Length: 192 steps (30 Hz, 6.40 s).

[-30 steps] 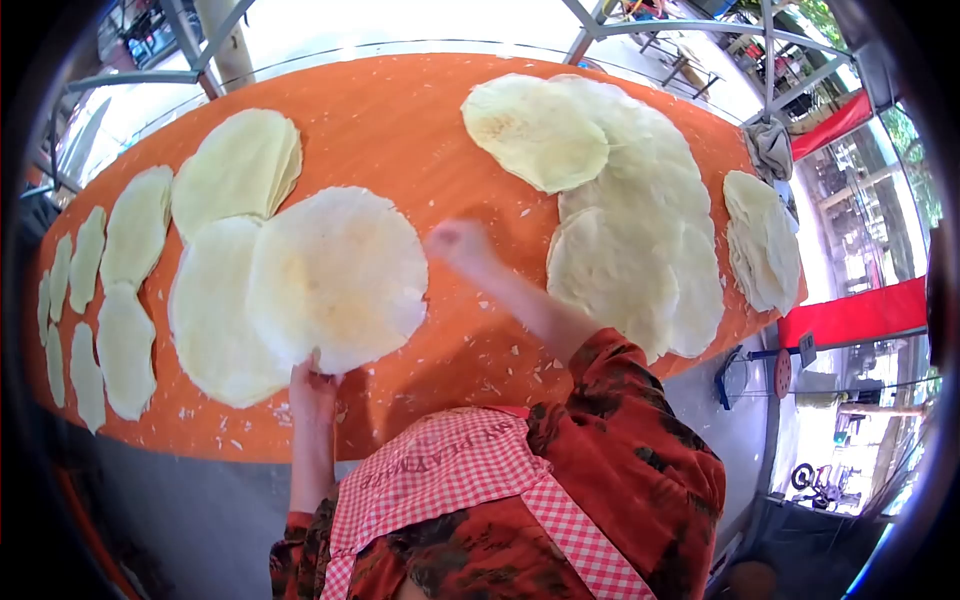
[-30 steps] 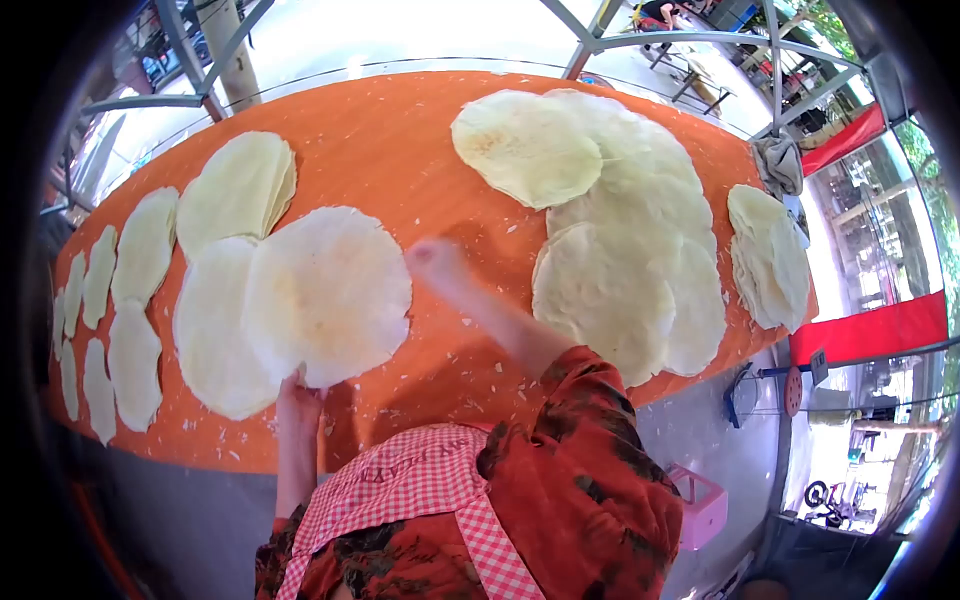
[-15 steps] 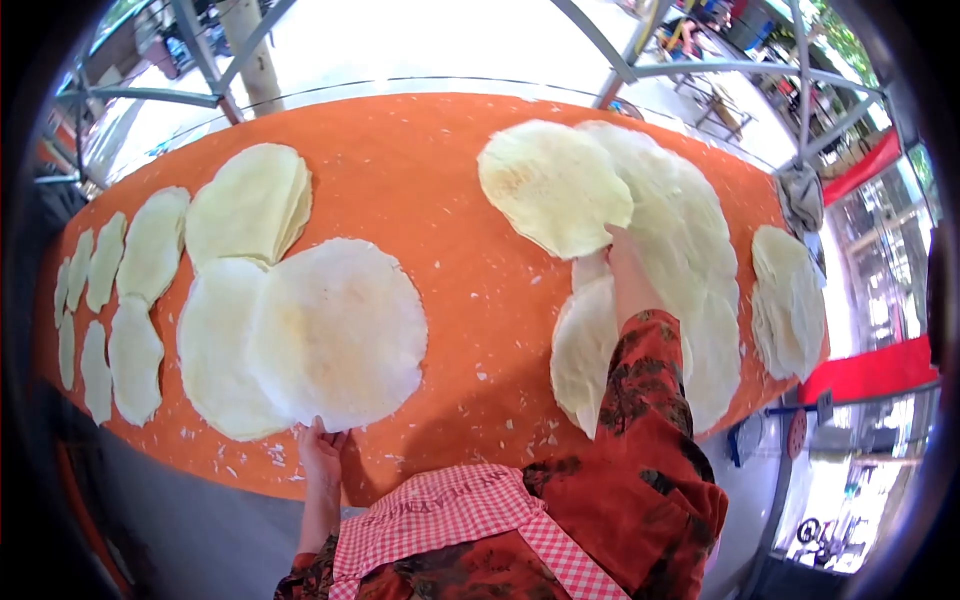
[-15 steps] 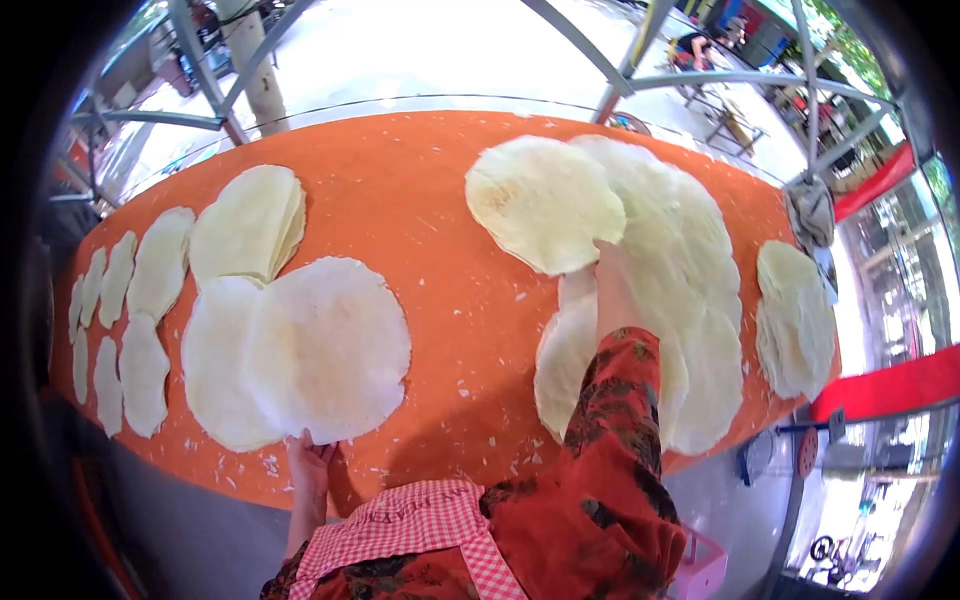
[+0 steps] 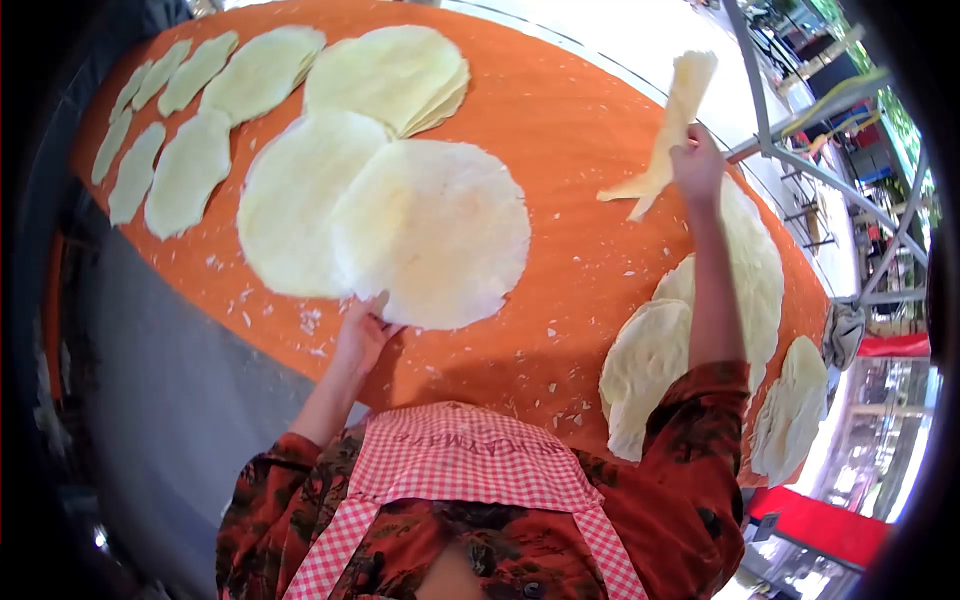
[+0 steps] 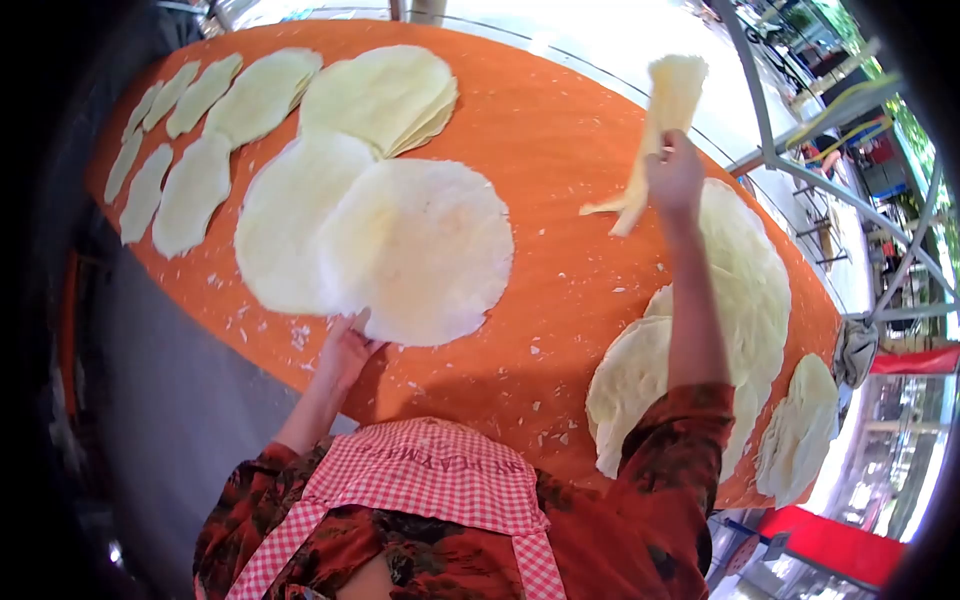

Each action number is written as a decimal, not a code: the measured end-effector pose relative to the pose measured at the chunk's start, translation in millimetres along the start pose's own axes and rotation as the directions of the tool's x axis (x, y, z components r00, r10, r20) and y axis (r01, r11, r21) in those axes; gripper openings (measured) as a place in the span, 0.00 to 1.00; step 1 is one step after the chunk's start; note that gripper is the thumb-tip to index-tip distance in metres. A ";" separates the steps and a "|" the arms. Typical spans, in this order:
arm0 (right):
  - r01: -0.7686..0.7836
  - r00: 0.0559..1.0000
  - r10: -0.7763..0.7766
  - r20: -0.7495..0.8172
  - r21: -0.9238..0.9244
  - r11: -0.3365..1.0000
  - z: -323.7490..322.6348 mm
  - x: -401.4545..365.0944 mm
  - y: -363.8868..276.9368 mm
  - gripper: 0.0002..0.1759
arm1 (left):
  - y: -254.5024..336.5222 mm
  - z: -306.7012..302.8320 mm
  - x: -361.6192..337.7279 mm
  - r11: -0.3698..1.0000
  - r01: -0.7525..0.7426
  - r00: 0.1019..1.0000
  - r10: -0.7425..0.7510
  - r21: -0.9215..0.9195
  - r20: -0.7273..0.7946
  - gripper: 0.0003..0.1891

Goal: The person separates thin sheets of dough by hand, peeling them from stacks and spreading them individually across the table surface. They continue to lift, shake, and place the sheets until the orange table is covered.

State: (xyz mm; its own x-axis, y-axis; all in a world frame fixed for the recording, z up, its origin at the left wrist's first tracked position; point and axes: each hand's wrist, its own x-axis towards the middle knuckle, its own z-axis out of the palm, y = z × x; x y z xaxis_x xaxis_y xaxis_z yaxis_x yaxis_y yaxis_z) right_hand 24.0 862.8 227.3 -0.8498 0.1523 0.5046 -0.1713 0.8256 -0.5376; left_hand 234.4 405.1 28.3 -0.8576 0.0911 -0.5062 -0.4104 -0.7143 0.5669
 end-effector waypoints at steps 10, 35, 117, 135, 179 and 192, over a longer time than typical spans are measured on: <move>0.216 0.732 -0.270 0.626 0.162 0.963 187.8 -250.2 -190.8 0.24 | 21.7 15.2 1.6 0.996 0.027 0.981 -0.010 -0.084 0.196 0.23; -0.399 0.616 -0.036 0.787 0.352 0.846 192.2 -233.4 -183.0 0.24 | 26.8 14.8 15.8 0.996 0.053 0.985 -0.040 -0.076 0.170 0.22; 0.064 0.743 -0.232 0.628 0.278 0.959 197.1 -265.4 -191.1 0.28 | 55.6 22.9 23.5 0.998 0.062 0.995 -0.064 -0.026 -0.073 0.17; 0.067 0.815 -0.073 0.575 0.031 0.997 176.3 -259.2 -235.6 0.19 | 58.6 13.7 13.6 0.995 0.002 0.992 -0.015 0.103 0.125 0.05; -0.631 0.771 0.313 0.555 0.602 0.490 285.2 -146.2 -255.0 0.15 | 192.2 -127.9 -11.5 0.869 -0.160 0.810 -0.156 0.469 0.565 0.08; 0.400 0.878 -0.238 0.415 -0.365 0.841 236.6 -223.7 -500.8 0.07 | 244.9 -105.0 2.9 0.843 0.469 0.686 -0.162 -0.261 0.709 0.39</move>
State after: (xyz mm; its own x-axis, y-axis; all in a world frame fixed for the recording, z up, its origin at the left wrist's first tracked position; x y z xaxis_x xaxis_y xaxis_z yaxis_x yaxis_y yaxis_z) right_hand 182.0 286.8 223.9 -0.9125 -0.2880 0.2906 -0.3020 0.9533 -0.0035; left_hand 163.9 157.6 97.4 -0.7417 0.6704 0.0212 -0.6678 -0.7410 0.0707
